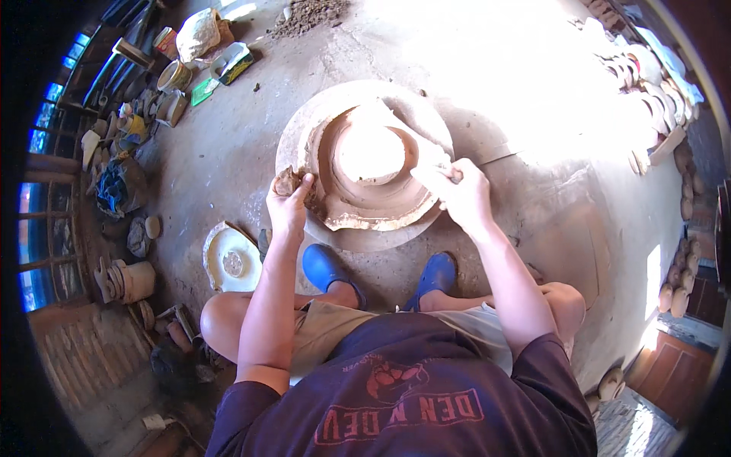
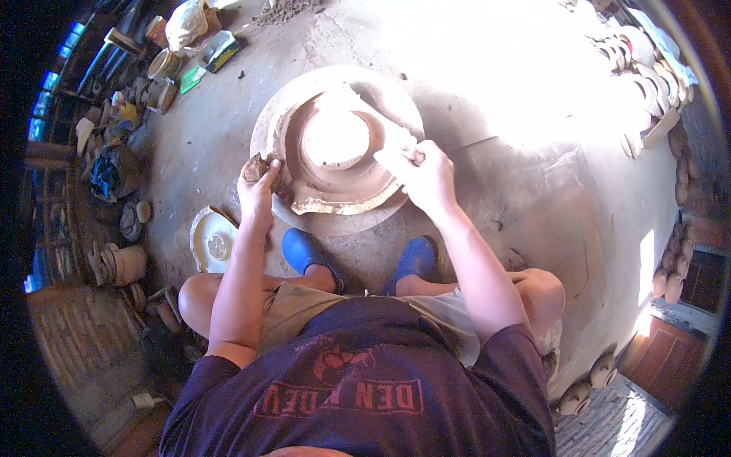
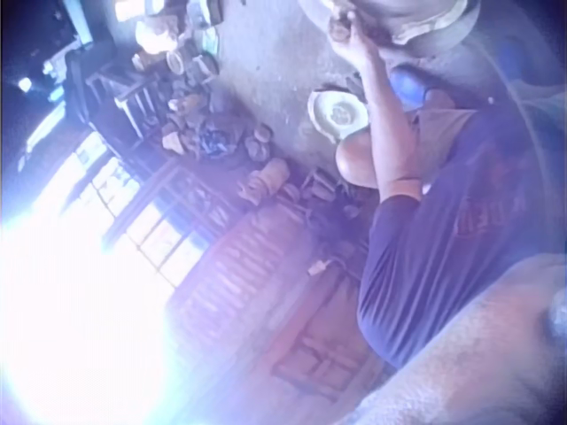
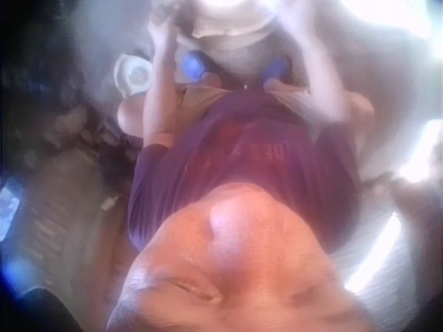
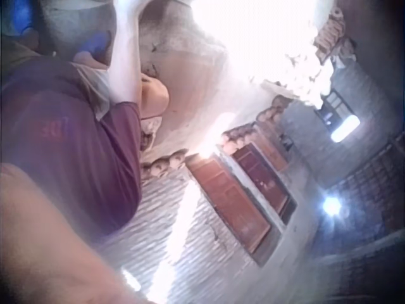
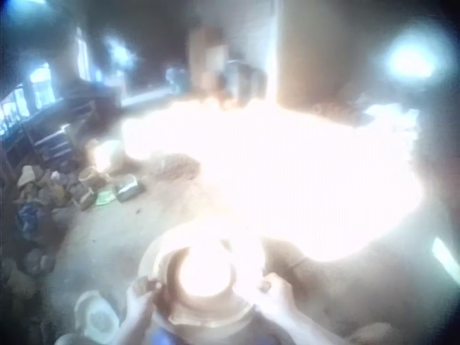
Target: The person shapes clay into a mold by pressing and smoothing pieces of clay along the inner surface by hand and with a scraper tool.
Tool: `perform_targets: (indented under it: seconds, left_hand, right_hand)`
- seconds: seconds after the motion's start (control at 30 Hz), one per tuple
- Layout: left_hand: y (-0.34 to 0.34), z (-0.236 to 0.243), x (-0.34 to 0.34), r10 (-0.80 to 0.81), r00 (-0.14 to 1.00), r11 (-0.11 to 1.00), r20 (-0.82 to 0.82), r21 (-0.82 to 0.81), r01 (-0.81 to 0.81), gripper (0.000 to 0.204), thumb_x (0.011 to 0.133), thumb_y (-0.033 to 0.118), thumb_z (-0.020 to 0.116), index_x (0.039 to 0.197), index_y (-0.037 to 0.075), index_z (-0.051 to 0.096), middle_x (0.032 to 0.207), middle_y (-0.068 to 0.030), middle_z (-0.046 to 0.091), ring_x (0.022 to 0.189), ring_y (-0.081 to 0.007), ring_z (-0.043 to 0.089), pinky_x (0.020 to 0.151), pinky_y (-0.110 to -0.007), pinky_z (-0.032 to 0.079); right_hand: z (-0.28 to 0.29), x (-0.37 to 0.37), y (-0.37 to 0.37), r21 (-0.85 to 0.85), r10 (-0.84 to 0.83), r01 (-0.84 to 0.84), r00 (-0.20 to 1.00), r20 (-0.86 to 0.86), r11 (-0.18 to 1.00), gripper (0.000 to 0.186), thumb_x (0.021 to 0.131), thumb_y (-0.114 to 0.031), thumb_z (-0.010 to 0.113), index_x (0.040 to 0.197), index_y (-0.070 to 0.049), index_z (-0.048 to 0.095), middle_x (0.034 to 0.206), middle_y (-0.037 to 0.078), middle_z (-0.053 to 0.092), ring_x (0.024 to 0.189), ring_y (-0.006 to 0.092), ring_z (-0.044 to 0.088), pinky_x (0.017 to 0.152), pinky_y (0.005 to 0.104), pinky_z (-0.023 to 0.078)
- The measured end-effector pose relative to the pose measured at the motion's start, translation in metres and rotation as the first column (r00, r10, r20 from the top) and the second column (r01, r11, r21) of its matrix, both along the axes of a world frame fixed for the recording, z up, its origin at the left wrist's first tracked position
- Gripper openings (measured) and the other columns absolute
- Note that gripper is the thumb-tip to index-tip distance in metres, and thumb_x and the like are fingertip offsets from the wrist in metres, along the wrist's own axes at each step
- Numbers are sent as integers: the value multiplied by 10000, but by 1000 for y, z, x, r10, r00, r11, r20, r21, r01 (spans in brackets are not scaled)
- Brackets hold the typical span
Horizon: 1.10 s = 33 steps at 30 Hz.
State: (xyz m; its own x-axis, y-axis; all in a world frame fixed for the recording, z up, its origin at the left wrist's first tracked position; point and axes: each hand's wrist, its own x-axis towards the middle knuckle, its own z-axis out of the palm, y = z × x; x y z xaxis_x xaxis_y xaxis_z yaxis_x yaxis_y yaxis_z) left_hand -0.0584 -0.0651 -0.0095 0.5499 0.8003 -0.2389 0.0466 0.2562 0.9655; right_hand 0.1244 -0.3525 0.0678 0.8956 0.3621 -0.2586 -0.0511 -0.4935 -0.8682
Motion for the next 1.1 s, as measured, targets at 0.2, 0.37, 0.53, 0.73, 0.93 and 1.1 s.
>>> perform_targets:
  seconds: [0.2, 0.37, 0.53, 0.73, 0.93, 1.1]
  left_hand:
    - [0, -3, 4, -19, 1000, 1000, -5, 6, 19, 384, 890, 71, 884, 1214, 27, 682, 1105, -37, 755, 969, -125, 706, 915, -307, 566]
    - [-3, -8, -4, -4, 999, 998, -48, 61, 7, 412, 893, 88, 887, 1240, 13, 678, 1122, -50, 755, 983, -136, 707, 937, -311, 566]
    - [-18, 3, -7, -20, 999, 1000, -39, 13, 20, 392, 903, 91, 879, 1228, 9, 676, 1117, -56, 755, 985, -133, 708, 941, -306, 565]
    - [-25, 1, -13, -30, 999, 1000, -15, 2, 30, 357, 910, 78, 868, 1203, 11, 676, 1094, -50, 754, 956, -126, 706, 897, -293, 573]
    - [-30, -1, -22, -28, 998, 999, -55, 38, 30, 298, 933, 76, 840, 1188, 16, 698, 1047, -51, 769, 896, -140, 733, 820, -304, 595]
    - [-48, 5, -21, -85, 994, 995, -66, 49, 88, 278, 908, 98, 874, 1118, 2, 719, 1031, -43, 765, 900, -121, 695, 860, -295, 569]
  right_hand:
    - [-37, -6, 22, 164, 25, -62, 975, 220, 985, 355, 863, -208, 921, 943, 4, 648, 825, 5, 667, 678, 37, 609, 551, 264, 523]
    - [-10, -6, 36, 4, 43, -43, 999, -1, 999, 299, 873, -196, 867, 925, -5, 643, 787, -21, 606, 753, 43, 582, 673, 245, 534]
    - [-14, 2, 39, 4, 30, -30, 995, 93, 1000, 305, 868, -205, 848, 878, -11, 613, 767, -17, 610, 745, 56, 611, 658, 264, 539]
    - [-15, 15, 22, 59, 19, -27, 991, 130, 998, 419, 852, -211, 894, 763, -69, 511, 730, 5, 630, 676, 58, 623, 592, 269, 539]
    - [15, -14, 30, 74, 21, -22, 1000, 11, 997, 415, 841, -201, 905, 763, -66, 520, 700, 1, 630, 638, 64, 623, 593, 278, 549]
    - [-19, 5, 48, -23, 98, -97, 995, 32, 995, 370, 839, -179, 885, 775, -84, 532, 769, -6, 628, 723, 59, 638, 610, 272, 550]
